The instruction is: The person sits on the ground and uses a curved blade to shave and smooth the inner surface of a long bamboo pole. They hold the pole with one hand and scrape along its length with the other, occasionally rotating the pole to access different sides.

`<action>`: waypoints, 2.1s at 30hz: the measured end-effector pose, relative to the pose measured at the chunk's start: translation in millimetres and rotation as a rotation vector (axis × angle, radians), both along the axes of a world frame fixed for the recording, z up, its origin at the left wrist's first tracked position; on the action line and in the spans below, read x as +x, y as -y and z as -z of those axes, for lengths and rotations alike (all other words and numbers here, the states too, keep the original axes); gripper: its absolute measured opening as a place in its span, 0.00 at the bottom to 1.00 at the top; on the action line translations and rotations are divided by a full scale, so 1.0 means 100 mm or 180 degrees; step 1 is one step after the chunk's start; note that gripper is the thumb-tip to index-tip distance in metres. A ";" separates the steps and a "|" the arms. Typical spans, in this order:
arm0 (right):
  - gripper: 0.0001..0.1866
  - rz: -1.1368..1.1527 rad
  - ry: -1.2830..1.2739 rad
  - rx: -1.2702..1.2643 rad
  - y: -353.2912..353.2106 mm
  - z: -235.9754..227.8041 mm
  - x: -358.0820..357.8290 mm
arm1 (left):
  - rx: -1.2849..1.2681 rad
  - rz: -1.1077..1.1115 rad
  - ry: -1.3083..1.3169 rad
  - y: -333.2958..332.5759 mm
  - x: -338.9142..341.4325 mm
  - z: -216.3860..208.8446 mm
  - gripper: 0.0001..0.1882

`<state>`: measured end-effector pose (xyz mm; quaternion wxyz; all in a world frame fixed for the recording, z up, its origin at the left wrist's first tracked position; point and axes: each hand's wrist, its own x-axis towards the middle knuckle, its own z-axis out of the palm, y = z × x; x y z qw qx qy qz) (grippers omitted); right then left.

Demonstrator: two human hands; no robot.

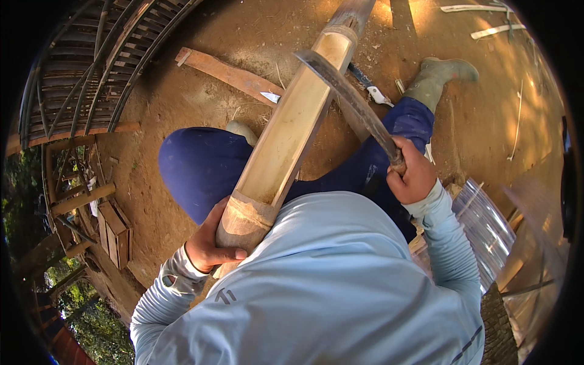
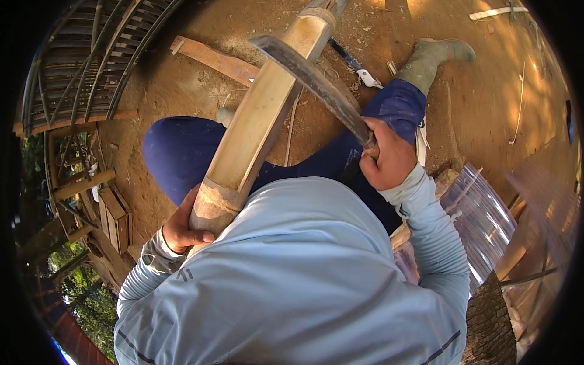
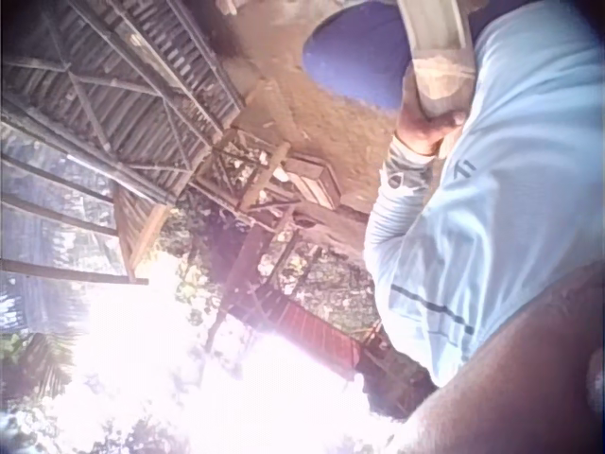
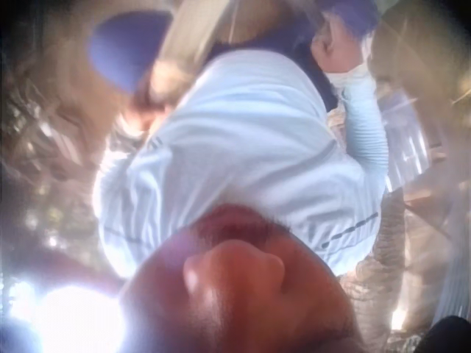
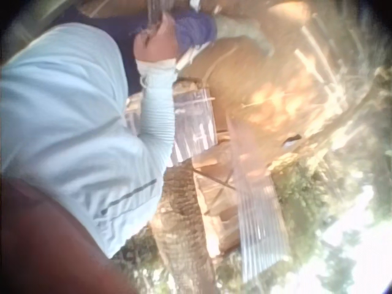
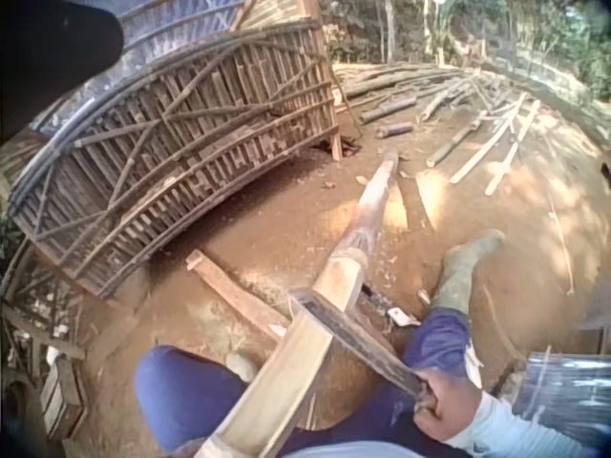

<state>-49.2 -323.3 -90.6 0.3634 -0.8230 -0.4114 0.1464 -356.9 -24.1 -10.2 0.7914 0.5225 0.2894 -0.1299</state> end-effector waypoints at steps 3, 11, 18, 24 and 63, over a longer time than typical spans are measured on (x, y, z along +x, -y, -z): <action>0.30 -0.0369 -0.0089 -0.0039 0.01 -0.20 -0.19 | 0.0203 0.0077 -0.0058 -0.01 0.03 -0.02 0.63; 0.31 -0.0998 -0.0033 0.0020 -0.16 -0.27 -0.31 | 0.0144 0.0053 -0.0030 -0.07 -0.06 0.03 0.63; 0.26 -0.1336 -0.0013 0.0189 -0.44 -0.22 -0.32 | -0.0004 -0.0002 -0.0090 -0.08 -0.03 -0.02 0.62; 0.22 -0.1206 0.0095 -0.0127 -0.54 -0.24 -0.32 | -0.0090 0.0007 -0.0064 -0.07 -0.04 0.00 0.62; 0.22 -0.1376 0.0346 -0.1152 -0.92 -0.21 -0.46 | 0.0044 -0.0133 -0.0217 -0.02 -0.01 -0.02 0.66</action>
